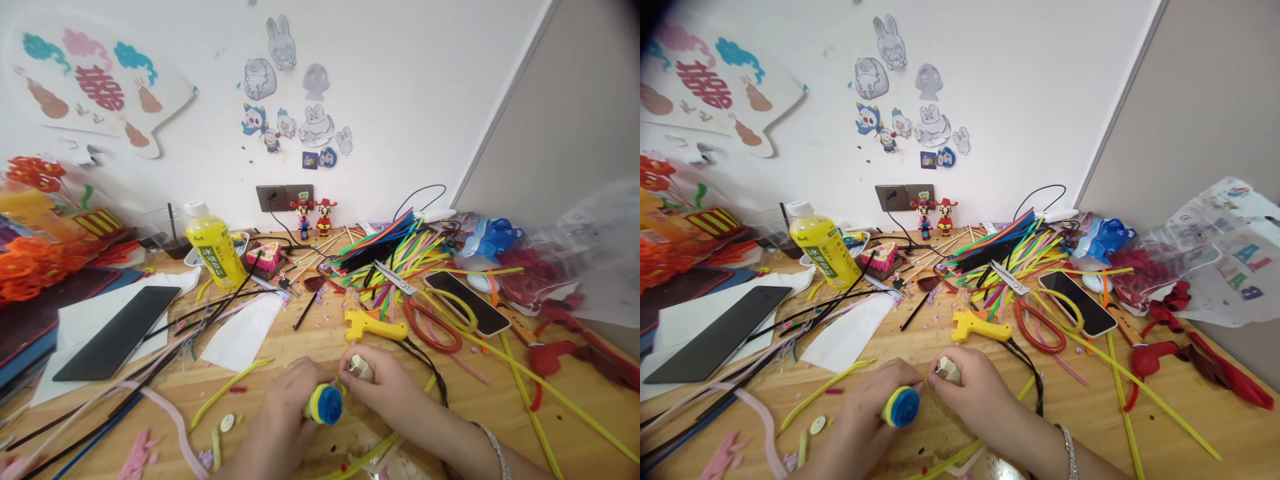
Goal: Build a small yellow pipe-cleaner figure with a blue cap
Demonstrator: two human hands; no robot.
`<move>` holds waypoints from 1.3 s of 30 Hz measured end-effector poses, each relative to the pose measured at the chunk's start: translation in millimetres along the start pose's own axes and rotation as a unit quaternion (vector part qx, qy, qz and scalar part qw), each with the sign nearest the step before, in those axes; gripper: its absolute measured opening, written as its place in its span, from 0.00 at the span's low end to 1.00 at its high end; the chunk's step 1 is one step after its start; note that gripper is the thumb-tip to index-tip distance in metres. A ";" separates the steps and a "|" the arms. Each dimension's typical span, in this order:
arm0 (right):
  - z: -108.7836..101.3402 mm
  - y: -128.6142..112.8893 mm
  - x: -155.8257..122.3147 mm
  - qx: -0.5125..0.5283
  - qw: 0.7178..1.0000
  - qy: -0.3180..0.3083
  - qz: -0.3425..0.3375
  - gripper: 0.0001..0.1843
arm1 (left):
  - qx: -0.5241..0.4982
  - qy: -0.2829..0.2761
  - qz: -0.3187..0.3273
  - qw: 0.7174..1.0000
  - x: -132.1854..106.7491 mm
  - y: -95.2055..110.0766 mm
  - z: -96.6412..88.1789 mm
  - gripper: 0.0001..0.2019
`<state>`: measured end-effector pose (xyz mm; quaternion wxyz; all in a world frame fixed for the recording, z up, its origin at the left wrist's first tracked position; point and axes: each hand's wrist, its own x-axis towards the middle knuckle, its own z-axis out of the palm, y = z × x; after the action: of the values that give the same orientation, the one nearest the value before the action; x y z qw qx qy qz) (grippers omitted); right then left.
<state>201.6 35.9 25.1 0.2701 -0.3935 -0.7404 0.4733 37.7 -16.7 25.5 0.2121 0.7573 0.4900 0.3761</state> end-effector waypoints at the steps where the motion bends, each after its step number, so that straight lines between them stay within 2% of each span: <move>1: 0.1 0.2 0.1 0.001 1.000 0.000 0.001 0.05 | 0.005 0.001 0.010 1.000 0.2 0.2 -0.4 0.11; 11: 2.1 0.2 -0.3 0.029 0.999 0.003 0.013 0.04 | 0.005 0.024 0.026 0.999 1.9 2.7 -0.1 0.11; 14: 1.6 -5.0 -2.4 0.050 0.999 0.007 0.019 0.02 | -0.003 0.032 0.010 0.999 1.8 1.2 0.6 0.09; 16: -0.6 -7.4 -3.9 0.053 0.998 0.011 0.012 0.04 | -0.009 0.038 -0.009 0.999 1.4 -0.4 1.2 0.08; 23: -9.8 -2.4 -5.7 -0.039 0.996 0.050 -0.060 0.11 | -0.005 0.109 -0.059 0.992 3.0 -0.6 -1.9 0.05; 27: -5.5 -0.4 -8.2 -0.065 0.995 0.035 -0.071 0.14 | 0.010 0.141 -0.068 0.988 2.8 2.1 -3.8 0.05; 32: 2.5 -0.3 -10.0 -0.073 0.994 0.051 -0.057 0.17 | 0.007 0.117 -0.069 0.991 0.0 0.3 -2.0 0.05; 36: 4.6 -1.1 -10.1 -0.069 0.996 0.020 -0.044 0.16 | -0.009 0.097 -0.057 0.994 -2.1 -1.5 -0.7 0.06; 39: 5.2 -0.4 -11.6 -0.073 0.996 0.018 -0.050 0.16 | -0.014 0.095 -0.039 0.995 -2.8 -1.8 0.2 0.07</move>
<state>203.8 23.6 23.0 0.2771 -0.3833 -0.7869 0.3964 36.2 -18.5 23.0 0.1897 0.6952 0.5321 0.4446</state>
